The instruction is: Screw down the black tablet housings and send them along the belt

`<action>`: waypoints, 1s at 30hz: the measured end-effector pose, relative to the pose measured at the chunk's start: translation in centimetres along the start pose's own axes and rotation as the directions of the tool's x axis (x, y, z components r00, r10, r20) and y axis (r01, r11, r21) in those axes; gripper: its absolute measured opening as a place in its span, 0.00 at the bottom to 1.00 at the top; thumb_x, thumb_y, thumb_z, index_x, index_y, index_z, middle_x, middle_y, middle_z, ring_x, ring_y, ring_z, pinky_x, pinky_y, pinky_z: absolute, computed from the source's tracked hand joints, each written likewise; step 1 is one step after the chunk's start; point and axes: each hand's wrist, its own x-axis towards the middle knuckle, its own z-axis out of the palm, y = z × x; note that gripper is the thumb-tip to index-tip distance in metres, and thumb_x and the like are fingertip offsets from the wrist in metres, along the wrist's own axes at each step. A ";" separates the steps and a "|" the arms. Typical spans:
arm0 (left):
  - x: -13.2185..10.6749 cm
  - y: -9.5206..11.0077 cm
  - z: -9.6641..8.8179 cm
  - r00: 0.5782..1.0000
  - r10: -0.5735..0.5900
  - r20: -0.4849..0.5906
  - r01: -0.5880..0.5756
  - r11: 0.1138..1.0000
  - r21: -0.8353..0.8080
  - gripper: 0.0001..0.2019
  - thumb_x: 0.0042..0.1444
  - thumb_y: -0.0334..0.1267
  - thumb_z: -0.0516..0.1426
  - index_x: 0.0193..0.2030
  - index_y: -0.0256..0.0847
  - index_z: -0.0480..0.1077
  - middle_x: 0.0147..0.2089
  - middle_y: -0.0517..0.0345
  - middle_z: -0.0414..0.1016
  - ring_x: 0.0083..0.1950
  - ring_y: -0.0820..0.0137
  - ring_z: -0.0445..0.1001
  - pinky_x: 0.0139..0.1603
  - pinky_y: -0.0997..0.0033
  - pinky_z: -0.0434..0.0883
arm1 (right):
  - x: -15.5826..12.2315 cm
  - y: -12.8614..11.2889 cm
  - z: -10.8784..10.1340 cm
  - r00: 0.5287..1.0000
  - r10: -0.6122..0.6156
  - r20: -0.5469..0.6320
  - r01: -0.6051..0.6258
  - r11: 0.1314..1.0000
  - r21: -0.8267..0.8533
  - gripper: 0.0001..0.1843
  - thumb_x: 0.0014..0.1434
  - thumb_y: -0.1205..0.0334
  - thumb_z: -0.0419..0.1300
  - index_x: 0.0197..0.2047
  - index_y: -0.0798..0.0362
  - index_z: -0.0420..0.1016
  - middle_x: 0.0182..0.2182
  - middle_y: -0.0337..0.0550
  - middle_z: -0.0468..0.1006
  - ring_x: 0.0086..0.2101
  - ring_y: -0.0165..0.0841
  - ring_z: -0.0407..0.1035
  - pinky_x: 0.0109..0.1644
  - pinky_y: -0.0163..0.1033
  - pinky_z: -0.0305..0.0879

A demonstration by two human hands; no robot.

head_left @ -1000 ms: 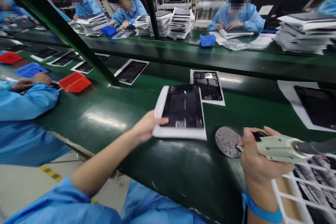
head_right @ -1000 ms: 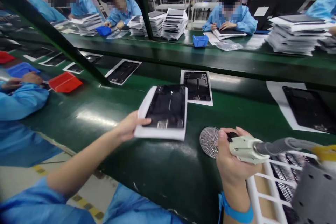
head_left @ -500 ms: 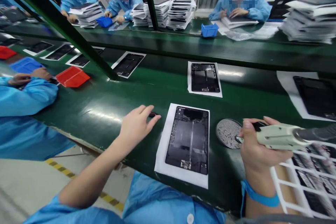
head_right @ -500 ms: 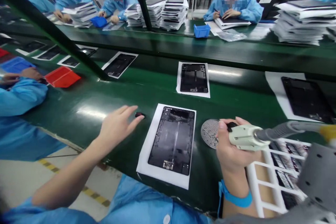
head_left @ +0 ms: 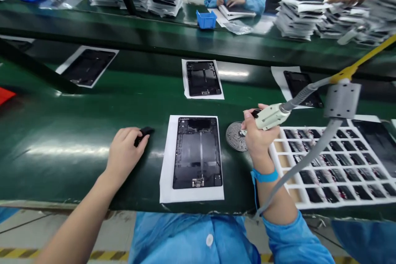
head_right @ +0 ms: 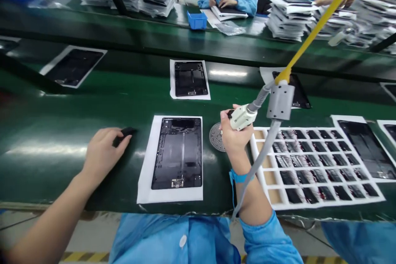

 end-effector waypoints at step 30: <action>0.9 0.4 -0.2 1.000 -0.005 0.010 0.006 0.997 -0.078 0.11 0.76 0.49 0.63 0.50 0.47 0.85 0.50 0.49 0.90 0.51 0.52 0.87 0.58 0.48 0.83 | -0.8 0.2 0.4 0.999 0.047 0.013 -0.047 0.999 0.024 0.18 0.62 0.61 0.75 0.51 0.47 0.77 0.32 0.30 0.83 0.19 0.25 0.70 0.25 0.36 0.71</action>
